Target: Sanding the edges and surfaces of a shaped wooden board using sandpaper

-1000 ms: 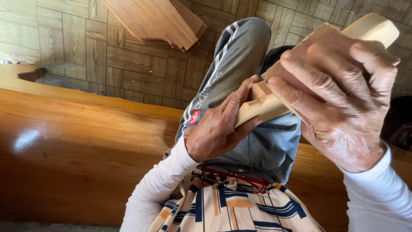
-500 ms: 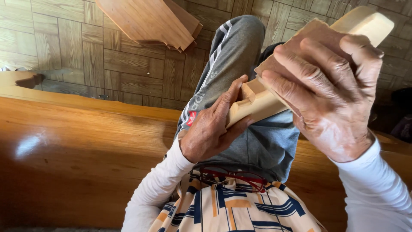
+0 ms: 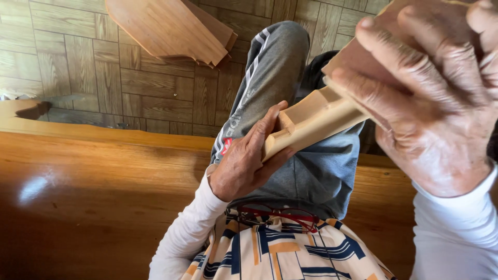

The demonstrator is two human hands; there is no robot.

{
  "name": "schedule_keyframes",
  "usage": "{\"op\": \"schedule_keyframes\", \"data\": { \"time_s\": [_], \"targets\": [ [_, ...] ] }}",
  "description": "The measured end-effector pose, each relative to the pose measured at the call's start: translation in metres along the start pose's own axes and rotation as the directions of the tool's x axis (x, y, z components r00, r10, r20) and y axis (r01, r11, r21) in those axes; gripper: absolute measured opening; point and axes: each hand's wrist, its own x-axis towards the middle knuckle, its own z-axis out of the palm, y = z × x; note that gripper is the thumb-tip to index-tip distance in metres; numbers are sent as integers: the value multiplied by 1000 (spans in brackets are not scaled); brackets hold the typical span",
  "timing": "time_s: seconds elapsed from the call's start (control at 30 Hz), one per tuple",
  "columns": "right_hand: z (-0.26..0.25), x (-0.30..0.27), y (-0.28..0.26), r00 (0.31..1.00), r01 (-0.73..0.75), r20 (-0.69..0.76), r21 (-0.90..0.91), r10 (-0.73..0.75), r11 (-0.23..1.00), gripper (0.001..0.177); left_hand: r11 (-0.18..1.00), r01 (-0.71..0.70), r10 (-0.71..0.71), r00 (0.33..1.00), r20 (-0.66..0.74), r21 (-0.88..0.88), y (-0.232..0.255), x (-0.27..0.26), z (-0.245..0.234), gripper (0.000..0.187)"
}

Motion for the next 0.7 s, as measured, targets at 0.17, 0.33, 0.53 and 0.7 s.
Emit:
{"op": "schedule_keyframes", "data": {
  "time_s": [0.17,0.33,0.53,0.7],
  "targets": [
    [18,-1,-22,998,-10,64,88,4,996,57,995,80,-78,997,19,-66,10,2,-3,66],
    [22,-5,-12,991,-21,132,101,8,995,35,997,65,-63,998,-31,50,2,-6,8,67],
    [15,5,-27,993,-79,108,317,47,945,30,994,43,-41,999,-25,101,1,-9,13,65],
    [9,22,-17,983,56,177,16,-58,998,46,995,58,-58,998,-3,77,4,-7,10,67]
  ]
}}
